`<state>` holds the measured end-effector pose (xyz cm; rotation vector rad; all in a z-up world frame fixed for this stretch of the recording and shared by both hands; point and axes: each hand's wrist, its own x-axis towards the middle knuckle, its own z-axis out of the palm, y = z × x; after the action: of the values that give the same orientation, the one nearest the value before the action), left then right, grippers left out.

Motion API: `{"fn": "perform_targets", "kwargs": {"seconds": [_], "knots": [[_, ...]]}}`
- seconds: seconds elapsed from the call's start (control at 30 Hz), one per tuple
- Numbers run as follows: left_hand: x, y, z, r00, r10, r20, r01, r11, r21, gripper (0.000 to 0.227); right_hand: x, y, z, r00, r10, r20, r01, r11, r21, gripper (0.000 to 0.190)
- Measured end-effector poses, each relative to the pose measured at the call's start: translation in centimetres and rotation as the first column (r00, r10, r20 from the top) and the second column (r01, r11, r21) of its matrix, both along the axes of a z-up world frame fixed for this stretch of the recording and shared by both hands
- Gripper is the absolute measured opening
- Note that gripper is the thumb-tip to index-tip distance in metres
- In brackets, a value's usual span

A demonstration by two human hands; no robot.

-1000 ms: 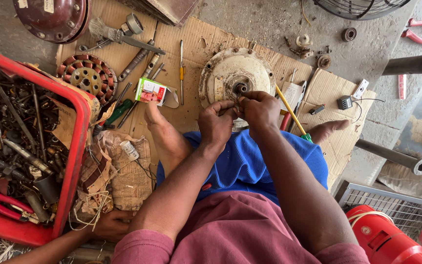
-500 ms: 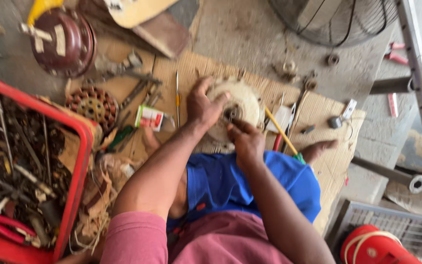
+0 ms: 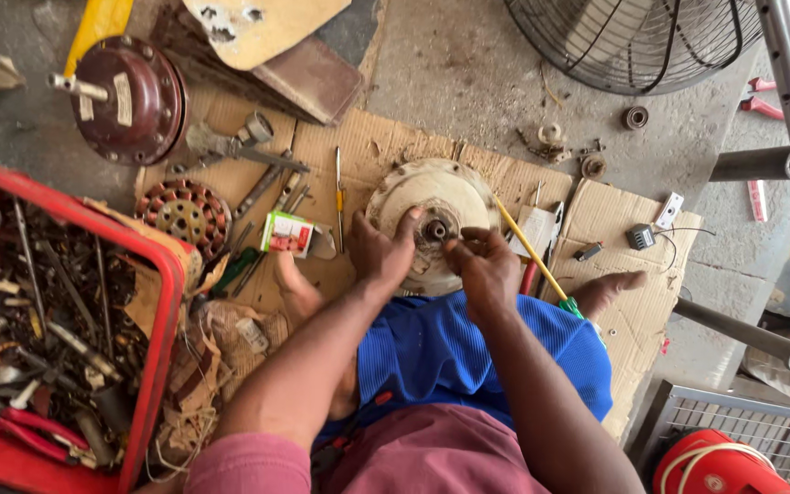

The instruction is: The person sits on the floor and uses a screwdriver to pry and adjust components on a circular electrical motor housing. They manipulate wires and internal parts with their hands, occasionally using pliers to hold or cut wires. The person flips the motor housing over to access different sides and continues to adjust the internal wiring.

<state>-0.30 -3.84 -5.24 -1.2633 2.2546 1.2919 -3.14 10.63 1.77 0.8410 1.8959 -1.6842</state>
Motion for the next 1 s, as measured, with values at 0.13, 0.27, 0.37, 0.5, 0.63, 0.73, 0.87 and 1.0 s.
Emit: {"fn": "perform_targets", "kwargs": {"seconds": [0.13, 0.27, 0.37, 0.5, 0.63, 0.73, 0.87, 1.0], "knots": [[2.0, 1.3, 1.6, 0.979, 0.186, 0.082, -0.194, 0.977, 0.093, 0.107, 0.1, -1.4, 1.4, 0.999, -0.045, 0.009, 0.044, 0.995, 0.09, 0.028], [2.1, 1.7, 3.1, 0.957, 0.26, 0.127, -0.273, 0.957, 0.099, 0.096, 1.4, -3.2, 1.7, 0.991, -0.117, -0.07, 0.127, 0.978, 0.164, 0.027], [2.4, 1.8, 3.8, 0.944, 0.295, 0.146, -0.315, 0.939, 0.136, 0.092, 0.9, -3.3, 0.9, 0.975, -0.217, -0.049, 0.221, 0.969, 0.112, 0.022], [2.4, 1.3, 4.0, 0.942, 0.313, 0.125, -0.332, 0.925, 0.183, 0.092, -0.5, -2.6, 0.5, 0.954, -0.295, 0.057, 0.291, 0.954, 0.071, 0.017], [2.2, 1.2, 4.2, 0.927, 0.359, 0.111, -0.375, 0.9, 0.223, 0.09, -1.4, -2.0, 1.2, 0.967, -0.213, 0.141, 0.207, 0.977, 0.058, 0.02], [2.1, 1.1, 4.4, 0.916, 0.384, 0.118, -0.402, 0.876, 0.266, 0.088, -2.2, -1.4, 2.0, 0.981, -0.072, 0.18, 0.063, 0.996, 0.057, 0.02], [2.2, 1.3, 4.4, 0.899, 0.431, 0.073, -0.432, 0.852, 0.295, 0.085, -3.6, -1.6, 3.4, 0.944, 0.191, 0.268, -0.237, 0.96, 0.148, 0.023], [2.1, 1.3, 4.6, 0.906, 0.422, 0.045, -0.416, 0.862, 0.289, 0.085, -4.1, -2.2, 4.7, 0.846, 0.382, 0.373, -0.5, 0.81, 0.305, 0.033]]}}
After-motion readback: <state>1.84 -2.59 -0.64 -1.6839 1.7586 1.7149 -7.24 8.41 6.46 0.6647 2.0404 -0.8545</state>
